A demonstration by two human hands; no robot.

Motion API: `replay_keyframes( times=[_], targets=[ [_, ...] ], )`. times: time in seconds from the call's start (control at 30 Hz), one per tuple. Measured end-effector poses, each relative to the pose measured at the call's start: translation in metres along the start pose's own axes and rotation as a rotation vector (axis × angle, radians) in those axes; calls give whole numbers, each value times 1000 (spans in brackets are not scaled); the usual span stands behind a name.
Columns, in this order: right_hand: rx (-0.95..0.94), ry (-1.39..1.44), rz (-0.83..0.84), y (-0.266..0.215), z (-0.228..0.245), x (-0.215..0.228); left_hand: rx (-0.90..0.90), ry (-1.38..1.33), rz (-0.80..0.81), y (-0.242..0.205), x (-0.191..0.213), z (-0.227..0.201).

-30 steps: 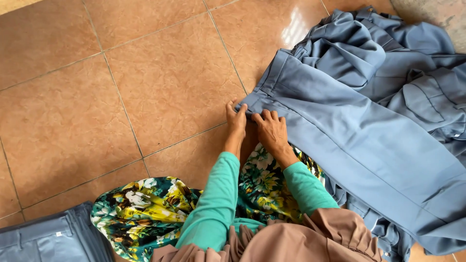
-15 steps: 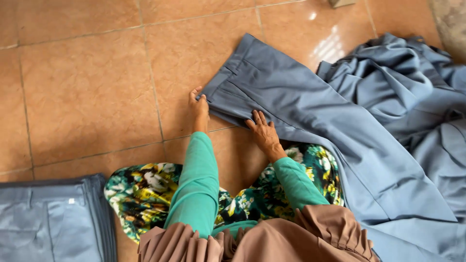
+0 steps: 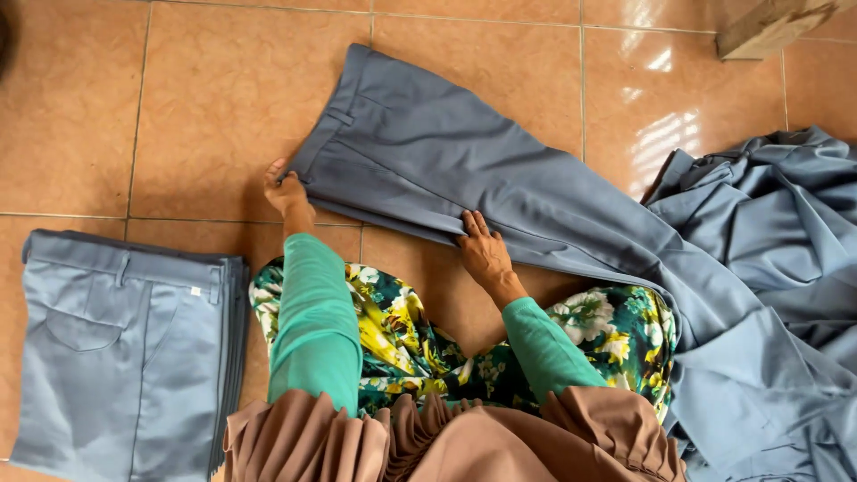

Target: Folding a pile of blue trousers into neat rectangles while sitting on the floor.

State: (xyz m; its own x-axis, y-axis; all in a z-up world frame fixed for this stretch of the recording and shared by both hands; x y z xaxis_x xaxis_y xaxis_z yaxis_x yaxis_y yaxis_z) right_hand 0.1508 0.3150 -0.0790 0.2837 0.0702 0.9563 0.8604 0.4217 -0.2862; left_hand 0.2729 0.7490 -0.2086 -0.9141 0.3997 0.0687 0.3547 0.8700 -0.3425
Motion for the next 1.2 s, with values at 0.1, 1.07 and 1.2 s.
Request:
replay_keyframes(
  times=[0.1, 1.07, 1.2],
  targets=[
    [-13, 15, 23, 8, 13, 5, -6, 29, -97, 8, 29, 17],
    [-64, -102, -214, -9, -5, -12, -196, 1771, 542, -10, 51, 10],
    [-48, -99, -231, -5, 15, -5, -57, 1517, 443, -62, 86, -32]
  ],
)
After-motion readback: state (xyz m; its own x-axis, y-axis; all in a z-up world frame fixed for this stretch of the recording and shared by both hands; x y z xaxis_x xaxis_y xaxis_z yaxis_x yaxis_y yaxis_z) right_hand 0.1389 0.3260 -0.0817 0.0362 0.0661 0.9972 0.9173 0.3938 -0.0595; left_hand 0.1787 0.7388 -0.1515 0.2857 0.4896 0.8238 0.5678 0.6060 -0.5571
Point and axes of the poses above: each hand's wrist, its own y-axis towards the middle knuckle, its own x-axis out of the back of the hand, z = x × y, the point moved 1 cm from there along y, towards the middle knuckle, and after that the axes turned 4 degrees about -y, right-handed, at the moved point
